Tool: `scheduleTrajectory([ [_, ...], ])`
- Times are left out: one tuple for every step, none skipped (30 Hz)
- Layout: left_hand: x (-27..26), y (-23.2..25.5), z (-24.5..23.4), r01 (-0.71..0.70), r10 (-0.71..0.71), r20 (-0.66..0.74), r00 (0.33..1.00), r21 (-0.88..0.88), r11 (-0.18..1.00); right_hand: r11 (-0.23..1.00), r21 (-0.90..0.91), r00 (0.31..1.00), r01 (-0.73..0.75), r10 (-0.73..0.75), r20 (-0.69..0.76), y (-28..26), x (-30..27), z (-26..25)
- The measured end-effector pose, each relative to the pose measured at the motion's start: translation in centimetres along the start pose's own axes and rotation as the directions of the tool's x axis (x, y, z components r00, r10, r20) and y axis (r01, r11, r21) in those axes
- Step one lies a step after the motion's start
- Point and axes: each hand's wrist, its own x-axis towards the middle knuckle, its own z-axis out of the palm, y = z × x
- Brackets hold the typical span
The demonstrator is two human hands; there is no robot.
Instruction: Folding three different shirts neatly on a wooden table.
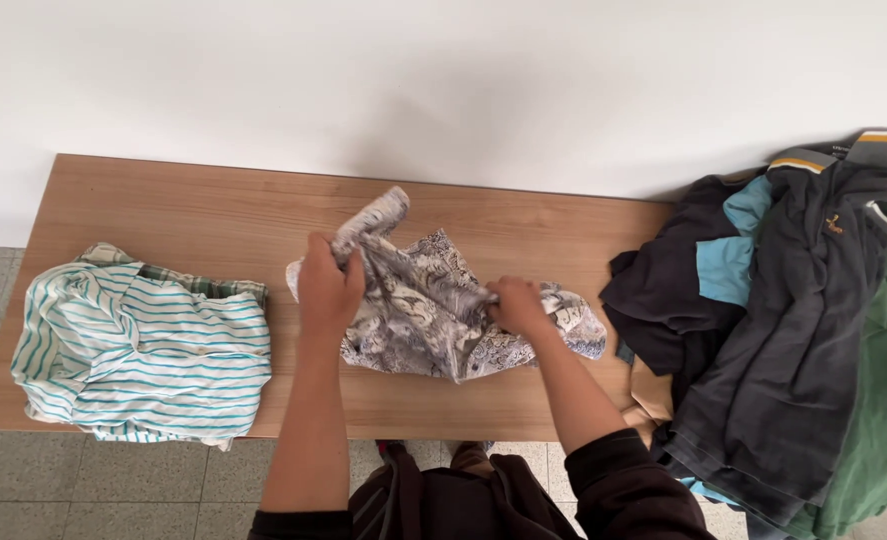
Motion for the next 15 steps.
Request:
scheduleTrajectory([
  [0.5,0.1,-0.3,0.003,-0.003,0.0,1.0,0.0,1.0,1.0,-0.001,1.0,0.001,-0.001,0.002,0.1,0.0,-1.6],
  [0.9,0.3,-0.5,0.0,-0.001,-0.071,0.997,-0.008,1.0,0.999,0.034,0.999,0.006,-0.004,-0.035,0.3,0.0,-3.3],
  [1.5,0.5,-0.7,-0.005,0.003,-0.142,0.99,-0.016,1.0,0.998,0.07,0.997,0.011,-0.006,-0.074,0.4,0.1,-5.0],
  [2.3,0.5,-0.7,-0.005,0.002,-0.143,0.99,-0.017,1.0,0.998,0.068,0.997,0.011,-0.006,-0.074,0.4,0.7,-5.7],
  [3.0,0.5,-0.5,-0.014,-0.004,-0.193,0.981,-0.092,0.996,0.998,0.055,0.984,0.022,-0.012,-0.178,0.5,1.1,-6.3],
  [3.6,0.5,-0.4,-0.026,-0.015,-0.242,0.97,-0.166,0.986,0.999,0.041,0.96,0.032,-0.019,-0.279,0.6,1.5,-6.9],
  [4.5,0.6,-0.4,-0.025,-0.016,-0.241,0.97,-0.169,0.985,0.999,0.039,0.961,0.03,-0.018,-0.277,0.0,1.5,-8.1],
  [5.4,0.8,-0.5,-0.052,-0.002,-0.276,0.961,-0.189,0.981,0.988,0.134,0.917,0.081,-0.021,-0.398,-0.7,1.6,-9.4],
  [6.4,0.9,-0.6,-0.081,0.012,-0.311,0.95,-0.208,0.975,0.965,0.221,0.858,0.144,-0.01,-0.514,-1.3,1.6,-10.7],
  [7.4,1.4,-1.0,-0.081,0.012,-0.31,0.951,-0.211,0.974,0.965,0.219,0.858,0.141,-0.009,-0.514,-1.2,1.8,-11.8],
  [8.3,1.8,-1.4,-0.132,0.051,-0.357,0.933,-0.207,0.969,0.953,0.281,0.837,0.113,0.062,-0.544,-1.1,2.0,-12.8],
  [9.2,2.3,-1.9,-0.183,0.089,-0.404,0.911,-0.201,0.962,0.935,0.344,0.811,0.087,0.134,-0.57,-1.0,2.2,-13.8],
  [9.7,2.6,-2.3,-0.186,0.091,-0.405,0.91,-0.202,0.962,0.935,0.343,0.809,0.088,0.134,-0.572,-1.0,2.2,-15.1],
  [10.1,3.0,-2.8,-0.302,0.149,-0.456,0.878,-0.285,0.91,0.95,0.277,0.72,0.148,0.088,-0.688,-0.9,2.1,-16.3],
  [10.4,3.4,-3.2,-0.413,0.195,-0.511,0.837,-0.357,0.838,0.96,0.2,0.616,0.198,0.036,-0.787,-0.9,1.9,-17.5],
])
